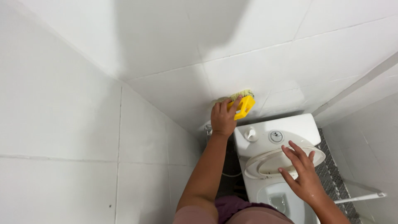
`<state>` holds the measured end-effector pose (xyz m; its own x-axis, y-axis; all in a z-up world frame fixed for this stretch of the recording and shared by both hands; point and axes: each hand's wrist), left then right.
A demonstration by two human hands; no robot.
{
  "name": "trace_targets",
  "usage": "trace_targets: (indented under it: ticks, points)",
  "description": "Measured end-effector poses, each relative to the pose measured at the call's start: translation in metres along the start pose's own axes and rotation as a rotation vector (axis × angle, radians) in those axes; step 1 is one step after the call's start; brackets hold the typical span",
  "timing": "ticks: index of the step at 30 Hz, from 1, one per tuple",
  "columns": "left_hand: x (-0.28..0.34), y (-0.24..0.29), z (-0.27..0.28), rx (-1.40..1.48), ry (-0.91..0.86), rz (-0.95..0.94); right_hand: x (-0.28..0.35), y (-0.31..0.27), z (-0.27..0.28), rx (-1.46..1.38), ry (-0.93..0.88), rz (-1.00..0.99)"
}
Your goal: The person dips a scrub brush into a scoop of water and scrubs the bathroom wall tiles with the brush.
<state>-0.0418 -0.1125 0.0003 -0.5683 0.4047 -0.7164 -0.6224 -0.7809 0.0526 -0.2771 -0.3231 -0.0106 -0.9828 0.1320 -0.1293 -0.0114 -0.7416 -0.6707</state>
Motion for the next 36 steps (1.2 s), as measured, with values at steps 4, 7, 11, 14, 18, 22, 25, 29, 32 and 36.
trace_targets:
  ticks: [4,7,11,14,18,22,25,29,32,36]
  points:
    - [-0.059,0.008,0.042,0.058,0.238,0.048,-0.003,0.004,0.003,-0.015,0.058,-0.025]
    - [-0.077,0.016,0.05,0.065,0.24,0.058,0.001,-0.003,0.0,-0.041,0.028,-0.022]
    - [-0.054,0.035,0.007,-0.038,0.046,-0.155,-0.009,-0.012,-0.004,-0.052,0.019,-0.019]
    - [-0.022,0.036,-0.014,0.004,-0.098,-0.172,0.002,-0.004,0.003,-0.035,0.03,-0.027]
    - [-0.057,0.046,0.005,0.059,-0.046,-0.135,0.008,0.012,0.019,0.024,0.1,-0.095]
    - [-0.107,0.065,0.011,0.016,0.077,-0.082,0.011,0.016,0.02,-0.034,0.131,-0.074]
    - [-0.087,0.08,-0.012,-0.044,0.045,-0.168,0.01,0.014,0.019,-0.04,0.122,-0.071]
    - [-0.047,0.068,-0.032,0.024,-0.081,-0.23,0.016,0.026,0.026,0.007,0.137,-0.094]
    - [-0.072,0.076,-0.014,0.068,-0.035,-0.183,0.022,0.036,0.032,0.01,0.146,-0.156]
    - [-0.144,0.095,0.015,0.069,0.157,-0.126,0.017,0.032,0.028,-0.038,0.173,-0.106]
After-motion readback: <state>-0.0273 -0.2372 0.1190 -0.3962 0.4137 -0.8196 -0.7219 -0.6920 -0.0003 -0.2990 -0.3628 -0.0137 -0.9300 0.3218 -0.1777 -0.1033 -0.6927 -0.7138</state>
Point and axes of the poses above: each hand's wrist, its own x-axis away from the middle knuckle, its own z-axis out of the back of the hand, y = z × x, and after that the axes turned 4 degrees about -z, right-handed
